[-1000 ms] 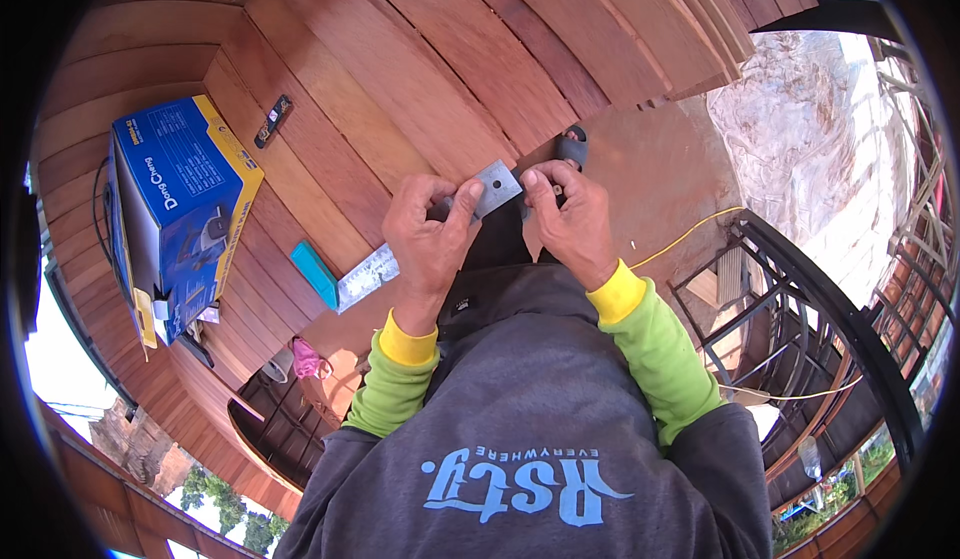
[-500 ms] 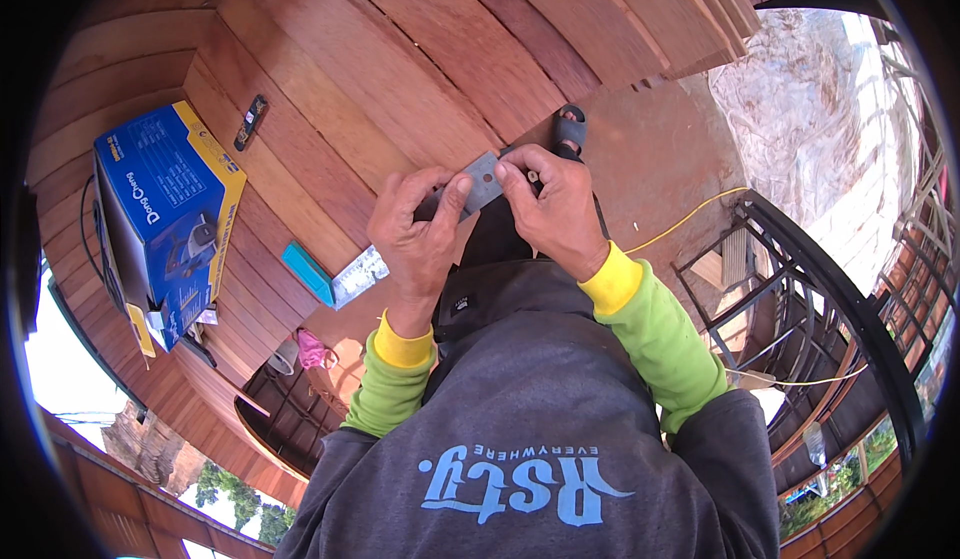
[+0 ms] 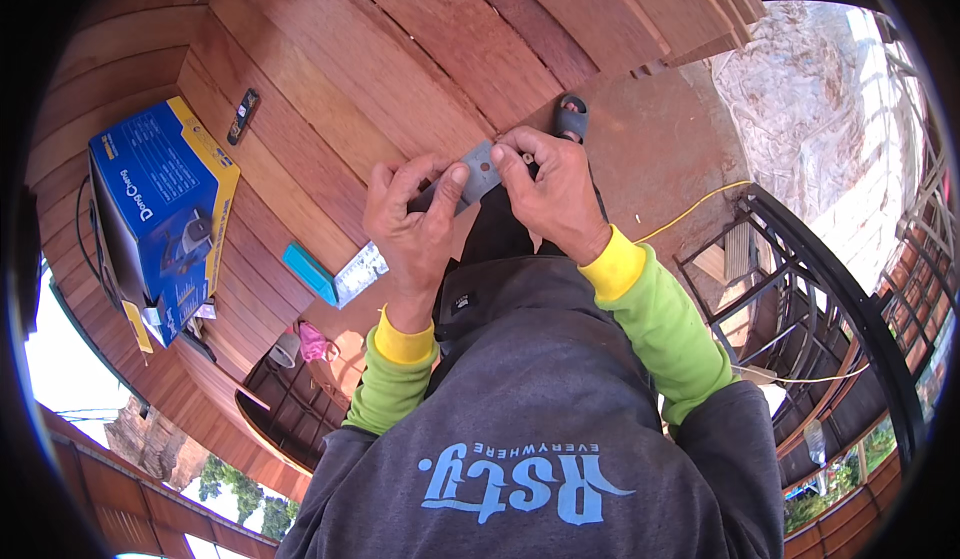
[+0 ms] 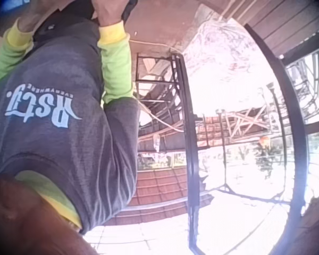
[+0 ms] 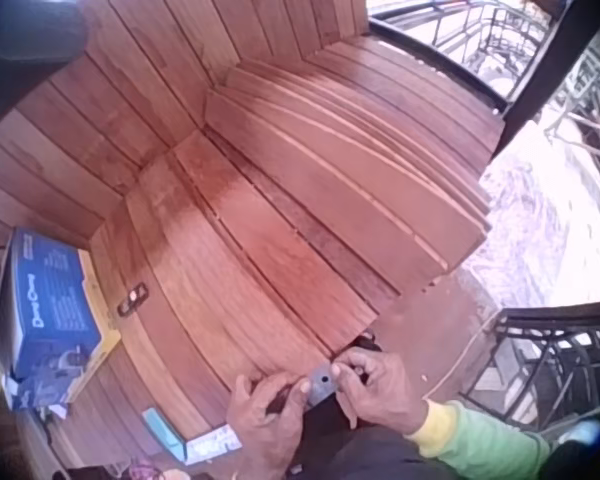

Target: The person places a wooden plank onto a curved wooden ceiling structure, aligning it with existing planks. They use a metal square and a pencil to mark measurements on the plank, then remove the plank and repeat the process with another piece.

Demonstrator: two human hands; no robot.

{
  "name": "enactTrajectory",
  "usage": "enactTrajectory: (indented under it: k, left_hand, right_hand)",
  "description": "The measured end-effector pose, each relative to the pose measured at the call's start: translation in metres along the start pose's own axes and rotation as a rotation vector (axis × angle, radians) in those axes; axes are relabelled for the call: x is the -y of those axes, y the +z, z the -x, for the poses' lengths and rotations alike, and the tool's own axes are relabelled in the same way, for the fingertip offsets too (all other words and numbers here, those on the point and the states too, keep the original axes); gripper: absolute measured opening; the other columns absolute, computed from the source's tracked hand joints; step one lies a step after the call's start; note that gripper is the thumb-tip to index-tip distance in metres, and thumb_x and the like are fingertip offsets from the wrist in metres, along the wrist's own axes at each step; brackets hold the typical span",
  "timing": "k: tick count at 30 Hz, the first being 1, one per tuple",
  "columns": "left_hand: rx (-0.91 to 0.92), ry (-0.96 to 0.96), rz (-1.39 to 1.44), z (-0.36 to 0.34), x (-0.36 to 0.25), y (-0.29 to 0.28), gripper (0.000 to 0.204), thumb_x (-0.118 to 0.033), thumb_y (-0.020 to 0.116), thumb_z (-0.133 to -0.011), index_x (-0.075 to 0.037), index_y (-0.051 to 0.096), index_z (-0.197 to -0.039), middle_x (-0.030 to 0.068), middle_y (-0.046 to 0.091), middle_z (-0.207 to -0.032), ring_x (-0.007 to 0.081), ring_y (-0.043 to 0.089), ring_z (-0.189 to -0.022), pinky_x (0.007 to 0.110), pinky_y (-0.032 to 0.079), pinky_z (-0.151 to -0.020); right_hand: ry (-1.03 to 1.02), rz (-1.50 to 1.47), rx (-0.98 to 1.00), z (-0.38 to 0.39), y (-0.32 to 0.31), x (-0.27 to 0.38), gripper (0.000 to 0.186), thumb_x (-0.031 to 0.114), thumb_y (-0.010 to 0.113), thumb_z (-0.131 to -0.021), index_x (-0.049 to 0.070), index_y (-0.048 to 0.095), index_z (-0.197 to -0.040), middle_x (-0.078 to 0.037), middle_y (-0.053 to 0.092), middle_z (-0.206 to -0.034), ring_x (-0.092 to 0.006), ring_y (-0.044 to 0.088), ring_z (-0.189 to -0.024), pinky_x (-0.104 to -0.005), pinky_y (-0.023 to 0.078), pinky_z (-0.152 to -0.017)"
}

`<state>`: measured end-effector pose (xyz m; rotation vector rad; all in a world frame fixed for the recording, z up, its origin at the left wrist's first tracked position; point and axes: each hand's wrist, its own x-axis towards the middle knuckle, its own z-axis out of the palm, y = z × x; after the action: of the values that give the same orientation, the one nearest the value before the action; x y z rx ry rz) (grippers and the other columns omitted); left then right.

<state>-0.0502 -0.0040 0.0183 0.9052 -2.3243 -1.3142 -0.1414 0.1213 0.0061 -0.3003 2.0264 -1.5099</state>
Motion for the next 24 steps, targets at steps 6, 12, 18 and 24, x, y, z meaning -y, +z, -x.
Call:
enactTrajectory:
  k: [6,12,18,24]
  left_hand:
    - [0.012,-0.021,0.014,-0.0002,-0.0013,-0.0012,0.016,-0.010,0.079,-0.077,-0.004,0.070,-0.089,0.0069,0.052,-0.078,0.0177,0.053,-0.067,0.029,0.045,-0.060]
    - [0.010,-0.018,0.027,0.0005,0.0018,-0.0013,0.016,-0.009,0.079,-0.076,-0.004,0.071,-0.089,0.0067,0.052,-0.078,0.0174,0.054,-0.068,0.028,0.045,-0.059]
    - [0.015,-0.020,0.023,-0.0005,0.0005,-0.0013,0.017,-0.008,0.080,-0.075,-0.005,0.072,-0.090,0.0063,0.052,-0.078,0.0171,0.053,-0.068,0.028,0.045,-0.059]
    - [0.025,-0.045,0.017,0.0001,-0.0010,-0.0017,0.015,-0.007,0.080,-0.076,-0.006,0.074,-0.090,0.0012,0.055,-0.079,0.0110,0.051,-0.072,0.025,0.042,-0.061]
  right_hand:
    - [0.012,-0.014,0.024,-0.0019,-0.0008,-0.0001,0.017,0.010,0.057,-0.090,-0.005,0.063,-0.085,-0.009,0.059,-0.064,-0.0105,0.053,-0.060,-0.0292,0.044,-0.057]
    - [0.009,-0.042,0.038,-0.0021,-0.0011,-0.0013,0.017,0.010,0.057,-0.090,-0.005,0.062,-0.085,-0.009,0.058,-0.065,-0.0087,0.051,-0.064,-0.0287,0.044,-0.059]
    - [0.015,-0.047,0.044,-0.0020,-0.0011,-0.0025,0.017,0.009,0.057,-0.091,-0.006,0.062,-0.086,-0.007,0.054,-0.065,-0.0086,0.049,-0.065,-0.0285,0.042,-0.058]
    - [0.036,-0.037,0.071,-0.0022,-0.0031,-0.0025,0.016,0.009,0.057,-0.091,-0.006,0.062,-0.086,-0.007,0.056,-0.065,-0.0085,0.049,-0.064,-0.0286,0.042,-0.058]
